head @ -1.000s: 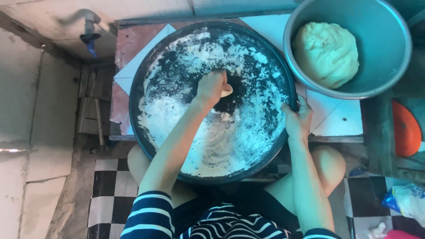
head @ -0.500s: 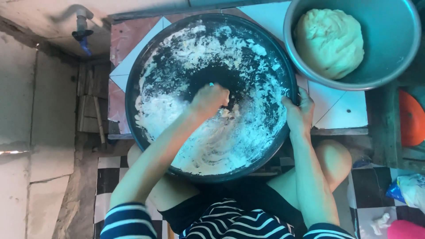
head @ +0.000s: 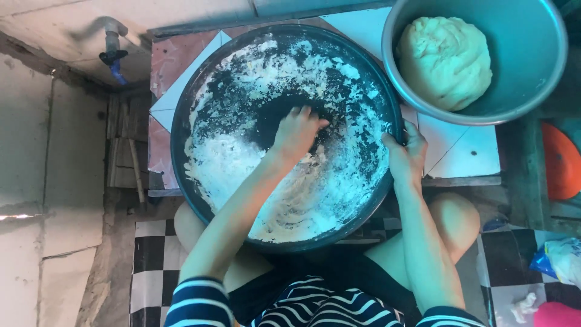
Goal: Portioning dough from a bowl, coating it in flour on a tray, and flattening it by hand.
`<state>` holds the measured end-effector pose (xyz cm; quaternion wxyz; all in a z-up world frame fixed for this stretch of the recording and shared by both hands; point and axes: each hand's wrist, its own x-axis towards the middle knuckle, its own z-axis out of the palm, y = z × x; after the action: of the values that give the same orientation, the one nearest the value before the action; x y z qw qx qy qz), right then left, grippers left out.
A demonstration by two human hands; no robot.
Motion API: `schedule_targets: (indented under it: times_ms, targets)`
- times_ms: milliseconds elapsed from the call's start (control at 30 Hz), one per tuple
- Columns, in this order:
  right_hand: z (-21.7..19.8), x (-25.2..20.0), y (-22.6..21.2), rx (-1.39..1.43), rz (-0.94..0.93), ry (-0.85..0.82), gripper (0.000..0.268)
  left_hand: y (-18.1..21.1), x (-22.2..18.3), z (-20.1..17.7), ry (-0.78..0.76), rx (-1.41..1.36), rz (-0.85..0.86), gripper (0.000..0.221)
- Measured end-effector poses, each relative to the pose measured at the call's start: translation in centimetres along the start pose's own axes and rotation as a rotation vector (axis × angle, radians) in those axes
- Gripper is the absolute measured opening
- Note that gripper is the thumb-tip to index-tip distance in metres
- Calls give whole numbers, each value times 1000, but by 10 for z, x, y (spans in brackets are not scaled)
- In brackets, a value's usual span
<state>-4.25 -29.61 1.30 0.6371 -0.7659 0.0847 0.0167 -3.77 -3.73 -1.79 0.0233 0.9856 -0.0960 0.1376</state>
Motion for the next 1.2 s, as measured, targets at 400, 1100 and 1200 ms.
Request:
schedule_targets:
  times_ms: [400, 1100, 1200]
  targets:
    - [2, -2, -8, -12, -10, 8, 42, -1, -31, -26, -375, 14, 135, 11]
    - [-2, 3, 5, -52, -32, -26, 41, -16, -36, -54, -105, -57, -52, 32]
    - [-2, -4, -7, -22, -48, -14, 41, -25, -35, -15, 62, 222, 5, 15]
